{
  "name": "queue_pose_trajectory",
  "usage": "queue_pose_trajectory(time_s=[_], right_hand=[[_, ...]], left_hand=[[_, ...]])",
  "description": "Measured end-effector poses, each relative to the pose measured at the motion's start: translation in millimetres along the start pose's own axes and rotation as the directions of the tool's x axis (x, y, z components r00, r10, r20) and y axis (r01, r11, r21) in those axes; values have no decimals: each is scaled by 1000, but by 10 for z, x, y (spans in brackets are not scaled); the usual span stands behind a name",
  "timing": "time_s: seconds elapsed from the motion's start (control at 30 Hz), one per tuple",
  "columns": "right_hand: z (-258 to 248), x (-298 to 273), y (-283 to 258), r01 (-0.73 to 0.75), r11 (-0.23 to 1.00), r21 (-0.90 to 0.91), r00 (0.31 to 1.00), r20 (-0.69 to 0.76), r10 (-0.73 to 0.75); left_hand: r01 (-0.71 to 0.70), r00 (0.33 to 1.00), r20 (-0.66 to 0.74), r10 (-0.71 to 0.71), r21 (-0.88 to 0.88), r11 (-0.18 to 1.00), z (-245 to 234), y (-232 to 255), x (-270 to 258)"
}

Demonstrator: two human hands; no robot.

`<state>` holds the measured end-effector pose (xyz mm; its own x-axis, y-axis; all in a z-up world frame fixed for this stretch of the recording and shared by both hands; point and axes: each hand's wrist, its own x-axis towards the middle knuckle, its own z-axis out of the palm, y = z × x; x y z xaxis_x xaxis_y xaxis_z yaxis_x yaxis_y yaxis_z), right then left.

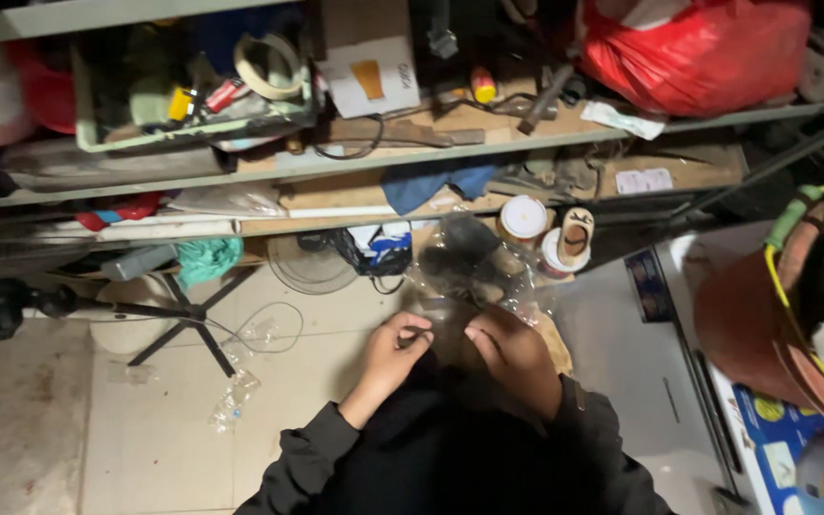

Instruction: The person picks up and arranges tools, paint containers, and hardware items from shelves into a plastic bin and a bucket.

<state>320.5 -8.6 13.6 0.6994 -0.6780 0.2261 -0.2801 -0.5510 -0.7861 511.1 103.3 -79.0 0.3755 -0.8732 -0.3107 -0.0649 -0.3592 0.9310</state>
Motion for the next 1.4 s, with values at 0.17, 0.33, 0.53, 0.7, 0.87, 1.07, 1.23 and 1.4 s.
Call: queue_pose_trajectory(time_s=[0.17, 0.33, 0.53, 0.7, 0.87, 1.07, 1.23, 1.4], right_hand=[[115, -6, -90, -15, 1000, 12, 999, 34, 14], [36, -174, 51, -80, 996, -34, 992, 93, 83], [-122, -407, -12, -38, 999, -17, 987, 155, 40], [22, -468, 25, -182, 975, 126, 953, 266, 144], [403, -281, -11, -125, 986, 107, 960, 264, 94], [1083, 389, -104, -318, 929, 190, 903, 360, 236], [1572, 1260, -492, -427, 687, 588, 883, 436, 175], [2126, 2116, -821, -535, 495, 685, 843, 470, 260]], left_hand=[[-51, 998, -47, 51, 12, 999, -242, 78, -39], [-120, 987, -107, 124, 46, 992, -13, 35, -202], [-102, 977, -190, 98, -10, 995, 299, -125, -534], [-102, 942, -324, 84, -38, 994, 311, -275, -830], [17, 940, -332, -79, -186, 982, -150, -363, -930], [-88, 882, -471, -9, -184, 979, -1040, -506, -585], [-50, 898, -428, -100, -326, 944, -1892, -817, -105], [-214, 937, -348, 41, -477, 852, -2752, -1056, 520]])
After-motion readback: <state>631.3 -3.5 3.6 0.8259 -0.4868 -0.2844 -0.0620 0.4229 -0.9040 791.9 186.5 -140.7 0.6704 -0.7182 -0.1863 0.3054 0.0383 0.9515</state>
